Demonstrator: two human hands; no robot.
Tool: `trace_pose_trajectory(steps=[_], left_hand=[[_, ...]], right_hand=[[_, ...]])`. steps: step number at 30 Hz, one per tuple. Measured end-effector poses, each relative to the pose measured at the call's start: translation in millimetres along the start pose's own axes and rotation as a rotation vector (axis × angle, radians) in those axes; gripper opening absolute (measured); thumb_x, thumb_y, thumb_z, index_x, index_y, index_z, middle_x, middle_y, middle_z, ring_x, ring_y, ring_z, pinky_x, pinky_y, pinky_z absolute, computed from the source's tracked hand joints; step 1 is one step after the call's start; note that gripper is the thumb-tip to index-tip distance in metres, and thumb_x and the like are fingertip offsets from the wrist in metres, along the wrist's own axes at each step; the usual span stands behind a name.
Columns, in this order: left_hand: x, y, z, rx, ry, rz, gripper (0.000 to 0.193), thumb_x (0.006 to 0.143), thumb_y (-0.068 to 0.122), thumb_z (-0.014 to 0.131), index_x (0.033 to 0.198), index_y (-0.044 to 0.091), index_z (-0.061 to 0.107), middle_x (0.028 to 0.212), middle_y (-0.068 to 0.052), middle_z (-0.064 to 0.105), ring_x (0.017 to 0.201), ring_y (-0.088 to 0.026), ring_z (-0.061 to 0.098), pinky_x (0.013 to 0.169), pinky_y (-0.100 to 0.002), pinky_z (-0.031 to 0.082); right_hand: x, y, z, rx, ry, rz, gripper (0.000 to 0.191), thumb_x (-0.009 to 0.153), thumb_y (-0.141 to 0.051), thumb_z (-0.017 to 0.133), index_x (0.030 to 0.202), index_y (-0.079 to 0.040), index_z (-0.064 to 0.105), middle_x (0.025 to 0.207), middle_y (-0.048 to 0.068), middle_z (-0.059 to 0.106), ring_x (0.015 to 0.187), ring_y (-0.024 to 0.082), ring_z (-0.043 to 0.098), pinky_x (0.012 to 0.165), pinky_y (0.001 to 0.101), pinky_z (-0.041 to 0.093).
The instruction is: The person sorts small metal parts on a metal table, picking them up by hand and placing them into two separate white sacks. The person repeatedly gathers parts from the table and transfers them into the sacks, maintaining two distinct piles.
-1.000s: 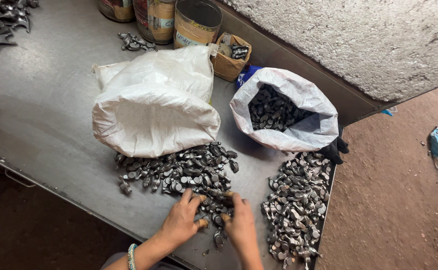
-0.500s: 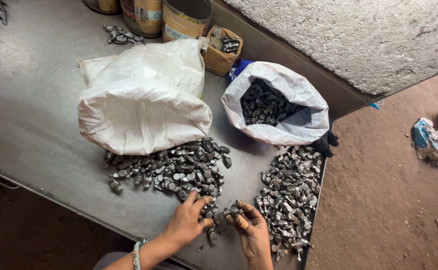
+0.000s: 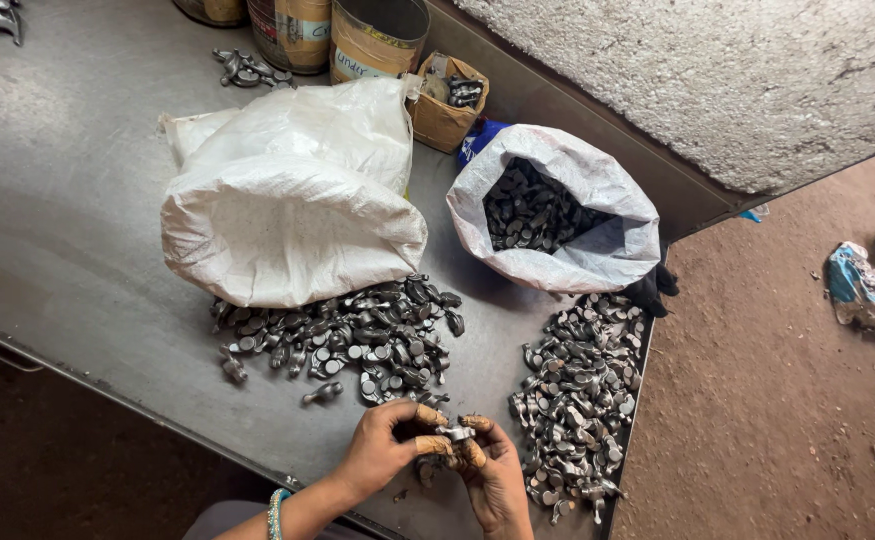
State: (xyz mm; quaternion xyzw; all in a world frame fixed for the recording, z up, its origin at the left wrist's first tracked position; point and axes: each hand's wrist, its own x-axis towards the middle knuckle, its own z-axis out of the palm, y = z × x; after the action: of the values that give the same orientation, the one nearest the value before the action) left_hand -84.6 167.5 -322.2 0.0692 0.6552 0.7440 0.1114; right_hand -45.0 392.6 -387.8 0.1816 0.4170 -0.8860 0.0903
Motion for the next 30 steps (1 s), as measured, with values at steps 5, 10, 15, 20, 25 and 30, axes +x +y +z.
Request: trace_pose_trajectory(steps=[5,10,15,20,25,30], left_hand=[[-3,-28,-5,0.035,-0.014,-0.045,0.019,0.080,0.010,0.086,0.092,0.001,0.075,0.085,-0.003,0.075,0.079,-0.010,0.070,0.073,-0.026,0.058],[-7,-47,-10,-0.368,-0.100,-0.194,0.019,0.095,0.017,0.077,0.108,0.005,0.071,0.097,0.001,0.072,0.089,-0.007,0.065,0.079,-0.025,0.056],[-4,-48,-35,-0.702,-0.059,-0.499,0.018,0.094,0.019,0.072,0.110,0.012,0.068,0.100,-0.002,0.074,0.087,-0.013,0.069,0.075,-0.031,0.055],[4,-32,-55,-0.918,-0.057,-0.401,0.017,0.093,0.016,0.070,0.109,0.010,0.067,0.104,-0.008,0.075,0.092,-0.020,0.073,0.081,-0.039,0.061],[7,-10,-57,-0.962,0.023,-0.474,0.017,0.088,0.016,0.066,0.105,0.014,0.066,0.103,-0.009,0.078,0.090,-0.023,0.074,0.077,-0.039,0.062],[7,-3,-41,-0.456,0.020,-0.435,0.024,0.084,0.015,0.080,0.104,0.008,0.068,0.089,-0.001,0.072,0.073,-0.013,0.068,0.054,-0.029,0.053]], right_hand=[[-1,9,-8,-0.044,-0.032,-0.023,0.031,0.084,-0.007,0.080,0.110,0.003,0.065,0.095,0.008,0.072,0.080,0.016,0.070,0.066,0.0290,0.059],[-4,15,2,-0.270,-0.131,-0.123,0.026,0.087,-0.009,0.084,0.100,0.004,0.067,0.088,0.006,0.068,0.075,0.012,0.065,0.065,0.0258,0.054],[-5,-8,45,-0.651,-0.016,-0.153,0.021,0.080,-0.009,0.083,0.094,0.002,0.072,0.080,0.004,0.068,0.060,0.011,0.061,0.052,0.0250,0.050],[21,-28,83,-1.104,0.252,-0.387,0.025,0.078,-0.005,0.082,0.101,-0.004,0.071,0.091,0.001,0.077,0.077,0.009,0.073,0.070,0.0233,0.058],[35,-13,75,-0.935,0.208,-0.412,0.019,0.081,0.004,0.078,0.097,-0.002,0.071,0.090,0.006,0.077,0.080,0.013,0.070,0.074,0.0264,0.058],[29,-14,48,-0.421,0.195,-0.387,0.022,0.083,0.011,0.073,0.102,0.004,0.066,0.093,0.010,0.073,0.081,0.016,0.068,0.071,0.0274,0.057]])
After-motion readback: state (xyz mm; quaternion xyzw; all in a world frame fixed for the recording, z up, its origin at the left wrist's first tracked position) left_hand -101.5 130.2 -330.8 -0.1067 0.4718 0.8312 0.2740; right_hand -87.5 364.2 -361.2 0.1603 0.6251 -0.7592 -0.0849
